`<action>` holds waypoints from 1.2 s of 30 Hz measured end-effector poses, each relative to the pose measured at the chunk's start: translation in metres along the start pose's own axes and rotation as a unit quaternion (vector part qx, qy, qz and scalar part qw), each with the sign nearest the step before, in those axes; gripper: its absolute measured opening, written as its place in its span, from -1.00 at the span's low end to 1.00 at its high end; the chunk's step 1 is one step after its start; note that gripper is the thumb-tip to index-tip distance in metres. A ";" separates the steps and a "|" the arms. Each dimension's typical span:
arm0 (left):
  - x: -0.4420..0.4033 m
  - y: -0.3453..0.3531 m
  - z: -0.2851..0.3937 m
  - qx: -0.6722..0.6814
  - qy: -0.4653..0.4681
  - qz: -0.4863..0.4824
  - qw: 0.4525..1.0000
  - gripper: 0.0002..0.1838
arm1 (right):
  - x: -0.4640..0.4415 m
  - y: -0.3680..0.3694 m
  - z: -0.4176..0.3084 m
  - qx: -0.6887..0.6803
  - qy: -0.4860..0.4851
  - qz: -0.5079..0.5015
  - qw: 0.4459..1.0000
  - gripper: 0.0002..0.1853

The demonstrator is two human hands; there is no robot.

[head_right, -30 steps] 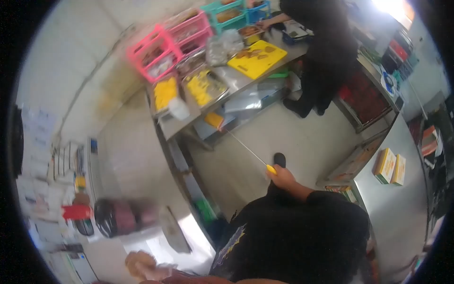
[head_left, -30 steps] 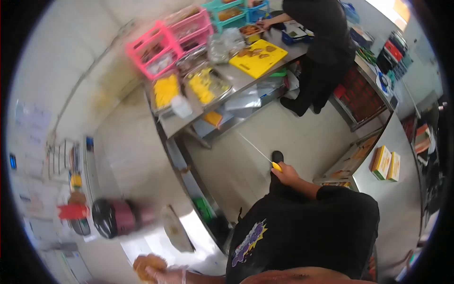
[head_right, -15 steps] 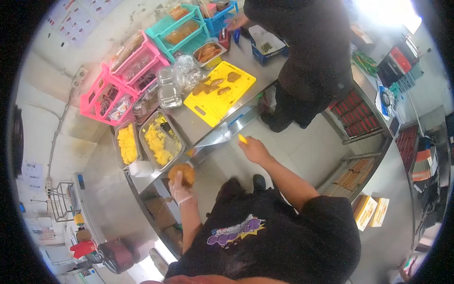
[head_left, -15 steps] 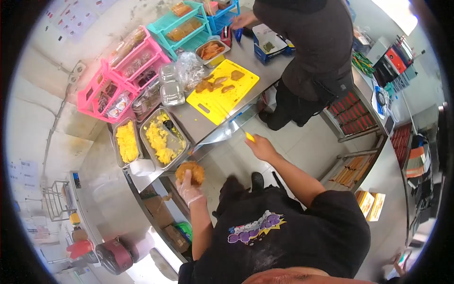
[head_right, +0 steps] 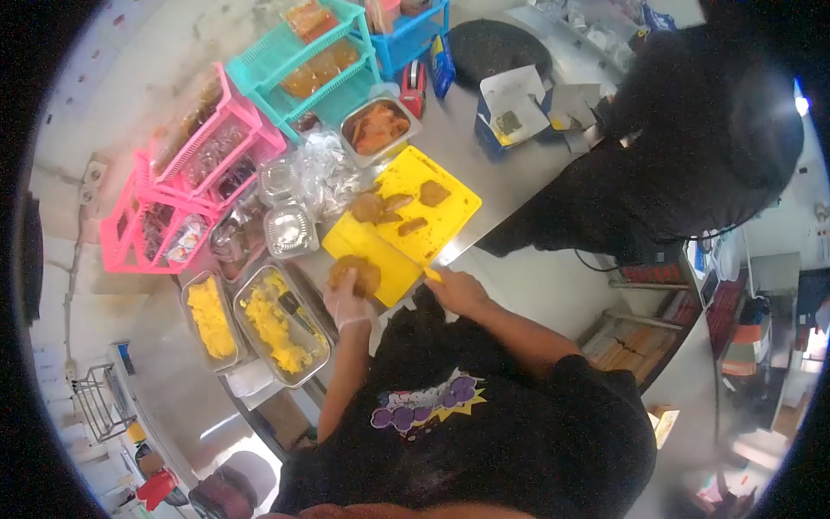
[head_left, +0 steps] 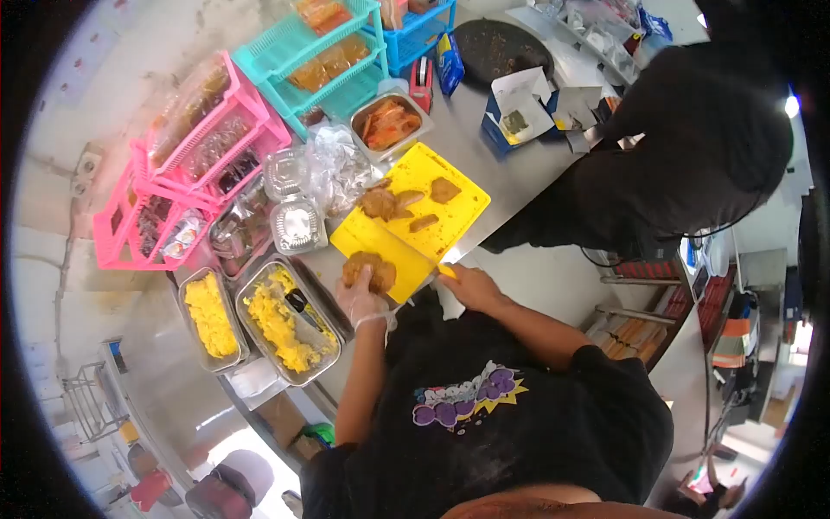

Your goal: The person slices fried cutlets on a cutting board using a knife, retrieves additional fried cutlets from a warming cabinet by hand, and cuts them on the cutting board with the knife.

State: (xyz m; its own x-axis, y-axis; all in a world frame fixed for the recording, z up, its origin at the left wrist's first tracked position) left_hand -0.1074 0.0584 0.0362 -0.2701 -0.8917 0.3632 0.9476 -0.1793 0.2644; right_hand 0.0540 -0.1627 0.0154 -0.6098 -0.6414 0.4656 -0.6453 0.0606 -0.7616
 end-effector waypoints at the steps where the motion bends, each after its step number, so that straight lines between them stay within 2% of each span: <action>1: -0.007 0.009 -0.009 0.021 -0.015 0.009 1.000 -0.56 | -0.002 -0.003 0.009 0.008 0.016 -0.009 1.000 -0.40; 3: -0.019 0.028 -0.026 0.067 -0.039 0.027 0.997 -0.58 | -0.005 -0.016 0.022 0.027 0.042 -0.020 0.999 -0.39; 4: -0.023 0.033 -0.032 0.046 -0.043 0.039 0.997 -0.53 | -0.009 -0.021 0.032 0.040 0.047 -0.005 0.998 -0.40; 7: -0.027 0.048 -0.036 -0.055 -0.003 0.036 0.998 -0.48 | -0.012 -0.052 0.044 0.049 0.041 0.030 0.998 -0.43; 10: -0.030 0.069 -0.034 -0.285 0.066 -0.001 0.956 -0.42 | -0.021 -0.065 0.063 0.064 0.013 0.034 0.997 -0.49; 13: -0.030 0.089 -0.030 -0.363 0.093 -0.004 0.927 -0.40 | -0.024 -0.070 0.072 0.050 -0.013 0.015 0.999 -0.51; 16: -0.035 0.098 -0.021 -0.438 0.167 -0.006 0.883 -0.37 | -0.033 -0.076 0.069 0.038 -0.042 0.006 0.998 -0.49; 19: -0.049 0.074 -0.031 -0.421 0.171 0.026 0.890 -0.35 | -0.044 -0.079 0.078 0.037 -0.049 0.009 0.998 -0.46; 20: -0.047 0.072 -0.026 -0.412 0.122 0.014 0.903 -0.38 | -0.048 -0.080 0.081 0.036 -0.049 0.013 0.998 -0.45; 23: -0.049 0.045 -0.049 -0.199 -0.009 0.029 0.980 -0.44 | -0.054 -0.081 0.091 0.056 -0.037 -0.014 0.998 -0.44; 26: -0.039 0.059 -0.048 -0.177 -0.010 0.041 0.983 -0.51 | -0.055 -0.087 0.089 0.022 -0.049 -0.006 0.999 -0.46; 29: -0.030 0.098 -0.070 0.081 -0.094 0.064 0.990 -0.54 | -0.055 -0.084 0.089 -0.015 -0.056 -0.002 0.998 -0.47; 30: -0.028 0.114 -0.070 0.122 -0.106 0.019 0.987 -0.52 | -0.054 -0.083 0.089 -0.027 -0.056 0.000 0.998 -0.47; 33: -0.042 0.115 -0.066 -0.019 -0.039 -0.026 0.999 -0.49 | -0.047 -0.098 0.079 -0.091 -0.091 0.074 0.989 -0.57; 36: -0.045 0.077 -0.067 -0.023 -0.059 0.023 0.998 -0.48 | -0.044 -0.099 0.069 -0.074 -0.110 0.042 0.990 -0.55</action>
State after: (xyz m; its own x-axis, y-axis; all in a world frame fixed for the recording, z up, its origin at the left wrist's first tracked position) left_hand -0.0105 0.0572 -0.0193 -0.2410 -0.8447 0.4780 0.9657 -0.1597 0.2046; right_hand 0.1761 -0.1934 0.0395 -0.5598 -0.7791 0.2821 -0.6671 0.2218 -0.7112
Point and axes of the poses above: each hand's wrist, its own x-axis away from the middle knuckle, its own y-axis out of the palm, z = x × y, the point moved 9 cm from there along -x, towards the middle knuckle, and after that the axes turned 10 degrees about x, right-handed, at the moved point
